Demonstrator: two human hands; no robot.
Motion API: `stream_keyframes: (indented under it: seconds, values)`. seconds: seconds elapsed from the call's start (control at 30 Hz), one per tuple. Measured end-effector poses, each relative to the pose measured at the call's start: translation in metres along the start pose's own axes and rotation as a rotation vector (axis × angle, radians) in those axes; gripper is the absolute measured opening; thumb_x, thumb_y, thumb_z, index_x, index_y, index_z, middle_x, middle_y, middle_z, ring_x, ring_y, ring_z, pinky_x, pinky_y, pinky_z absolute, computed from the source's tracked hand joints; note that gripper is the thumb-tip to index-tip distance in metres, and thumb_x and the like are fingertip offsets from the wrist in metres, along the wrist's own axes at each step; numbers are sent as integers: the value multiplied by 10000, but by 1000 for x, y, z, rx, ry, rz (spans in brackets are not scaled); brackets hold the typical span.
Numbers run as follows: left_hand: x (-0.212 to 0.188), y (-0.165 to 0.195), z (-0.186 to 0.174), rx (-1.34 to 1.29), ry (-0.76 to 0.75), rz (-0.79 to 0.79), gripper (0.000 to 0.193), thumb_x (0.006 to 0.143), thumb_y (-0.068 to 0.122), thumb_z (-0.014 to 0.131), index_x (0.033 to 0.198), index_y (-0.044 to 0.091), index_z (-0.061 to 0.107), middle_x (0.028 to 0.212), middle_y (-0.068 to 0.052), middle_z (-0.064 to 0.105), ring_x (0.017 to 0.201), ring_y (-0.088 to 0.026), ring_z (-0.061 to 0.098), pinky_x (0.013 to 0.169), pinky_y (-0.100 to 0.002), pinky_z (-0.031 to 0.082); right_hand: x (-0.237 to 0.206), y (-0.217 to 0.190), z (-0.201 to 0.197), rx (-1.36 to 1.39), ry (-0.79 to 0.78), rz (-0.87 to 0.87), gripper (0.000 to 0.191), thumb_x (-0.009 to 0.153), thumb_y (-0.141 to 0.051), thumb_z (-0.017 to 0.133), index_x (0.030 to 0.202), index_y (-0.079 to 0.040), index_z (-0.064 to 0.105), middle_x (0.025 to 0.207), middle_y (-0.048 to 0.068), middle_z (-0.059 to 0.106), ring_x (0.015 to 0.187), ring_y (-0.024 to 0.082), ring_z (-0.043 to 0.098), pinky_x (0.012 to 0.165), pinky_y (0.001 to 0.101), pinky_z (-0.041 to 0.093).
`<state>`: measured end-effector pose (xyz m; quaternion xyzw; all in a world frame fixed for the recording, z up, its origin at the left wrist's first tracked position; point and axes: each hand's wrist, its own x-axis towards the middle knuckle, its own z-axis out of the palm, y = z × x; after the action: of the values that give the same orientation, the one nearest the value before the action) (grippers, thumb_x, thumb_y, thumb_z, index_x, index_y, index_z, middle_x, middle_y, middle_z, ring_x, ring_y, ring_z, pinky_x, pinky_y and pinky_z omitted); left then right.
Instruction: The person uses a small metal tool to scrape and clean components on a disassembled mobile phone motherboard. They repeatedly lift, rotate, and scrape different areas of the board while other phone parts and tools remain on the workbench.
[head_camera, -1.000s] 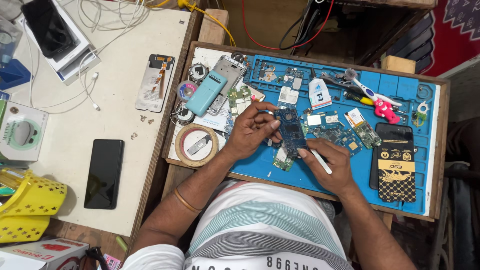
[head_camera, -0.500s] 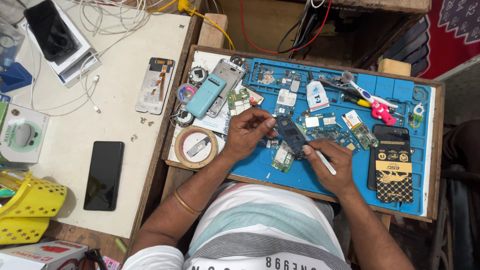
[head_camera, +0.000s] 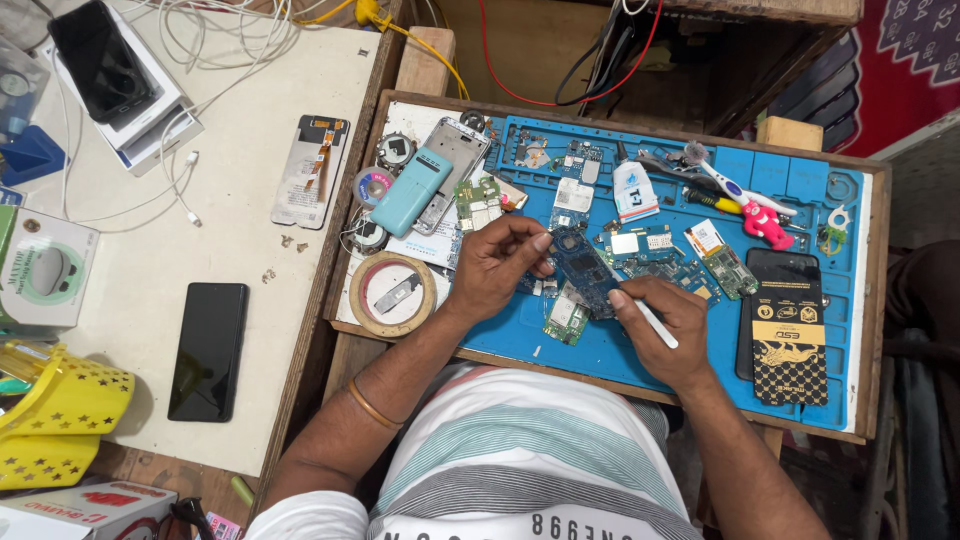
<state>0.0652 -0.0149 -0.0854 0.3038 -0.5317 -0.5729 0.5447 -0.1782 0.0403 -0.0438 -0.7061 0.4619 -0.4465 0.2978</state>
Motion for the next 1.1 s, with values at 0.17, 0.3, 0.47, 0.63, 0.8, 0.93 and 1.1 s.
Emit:
stream_keyframes:
  seconds: [0.17, 0.3, 0.47, 0.63, 0.8, 0.93, 1.1]
  values:
    - [-1, 4, 1, 53, -18, 19, 175, 1075, 169, 627, 1138, 11, 668, 881, -64, 722, 804, -117, 743, 708, -261, 649, -3, 4, -2, 45, 40, 111, 145, 997, -134, 695, 933, -6, 721, 745, 43, 690, 622, 83, 606, 555, 244, 451]
    - [-4, 5, 2, 46, -20, 4, 186, 1082, 166, 625, 1144, -2, 675, 890, -78, 724, 799, -132, 744, 709, -274, 652, -9, 11, -2, 160, 47, 202, 159, 1025, -139, 685, 975, 9, 717, 805, 38, 690, 675, 80, 619, 598, 230, 483]
    - [-8, 4, 3, 0, -25, -7, 235, 1105, 184, 589, 1212, -5, 679, 934, -94, 735, 802, -137, 746, 703, -267, 643, -14, 18, -4, 381, 72, 335, 164, 1051, -127, 671, 973, 17, 686, 827, 46, 690, 665, 88, 626, 599, 231, 521]
    - [-7, 4, 2, -16, -59, -11, 255, 1111, 189, 570, 1254, 2, 669, 975, -100, 741, 818, -120, 740, 716, -255, 644, -14, 20, -5, 416, 78, 344, 160, 1056, -114, 665, 976, 23, 684, 853, 47, 673, 673, 90, 623, 593, 233, 519]
    - [-8, 2, 3, -39, -38, -33, 188, 1074, 130, 640, 1199, -6, 674, 979, -93, 739, 825, -122, 735, 733, -265, 647, -13, 15, -5, 291, 55, 238, 159, 1058, -122, 670, 968, 9, 681, 825, 29, 670, 684, 79, 604, 613, 227, 493]
    - [-6, 1, 2, -47, -18, -27, 146, 1060, 118, 662, 1143, -2, 670, 934, -66, 722, 811, -110, 737, 723, -254, 641, -11, 7, -5, 97, 42, 96, 158, 1038, -113, 682, 935, 5, 687, 788, 37, 666, 667, 83, 583, 605, 239, 438]
    - [-4, 2, 1, -31, -24, -37, 152, 1059, 139, 652, 1120, 0, 647, 899, -46, 698, 796, -91, 727, 713, -237, 633, -6, -1, -4, 64, 39, 56, 127, 1005, -86, 686, 922, 10, 694, 762, 50, 668, 642, 87, 593, 582, 252, 433]
